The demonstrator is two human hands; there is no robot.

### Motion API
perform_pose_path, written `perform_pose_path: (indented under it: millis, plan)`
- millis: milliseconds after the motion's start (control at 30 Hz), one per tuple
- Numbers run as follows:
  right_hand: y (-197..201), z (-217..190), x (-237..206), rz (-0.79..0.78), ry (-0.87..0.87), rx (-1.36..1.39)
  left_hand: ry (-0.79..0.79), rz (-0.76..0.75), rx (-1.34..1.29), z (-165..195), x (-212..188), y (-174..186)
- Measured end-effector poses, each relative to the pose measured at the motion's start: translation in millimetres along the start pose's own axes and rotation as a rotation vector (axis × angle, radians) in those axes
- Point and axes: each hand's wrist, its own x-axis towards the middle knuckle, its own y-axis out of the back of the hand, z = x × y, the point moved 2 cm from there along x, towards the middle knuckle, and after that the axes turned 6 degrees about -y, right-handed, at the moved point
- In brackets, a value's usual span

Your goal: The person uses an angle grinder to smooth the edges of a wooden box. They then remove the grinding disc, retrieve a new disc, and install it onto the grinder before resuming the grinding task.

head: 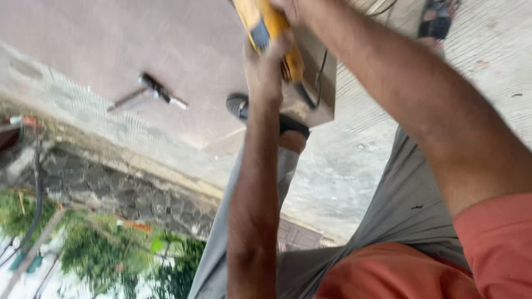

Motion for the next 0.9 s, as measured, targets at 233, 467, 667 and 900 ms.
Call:
perform_pose_path:
  millis: [233, 467, 667, 900]
  plan:
    - [52.5, 126.5, -75.1, 0.079, -0.366, 0.277, 0.315, -0.01, -0.039, -71.7, -139.0, -75.3]
    - [83.6, 265.0, -186.4, 0.126, -0.573, 0.409, 0.463, -0.063, -0.046, -173.8, -268.0, -122.8]
    - [132.0, 313.1, -231.1, 0.157, -0.397, 0.85, 0.339, -0.389, 0.399, -220.3, -272.6, -129.5]
    - [234.7, 305.2, -275.0, 0.277, -0.121, 0.841, -0.804, -0.543, 1.951, -203.8, -115.3, -109.1]
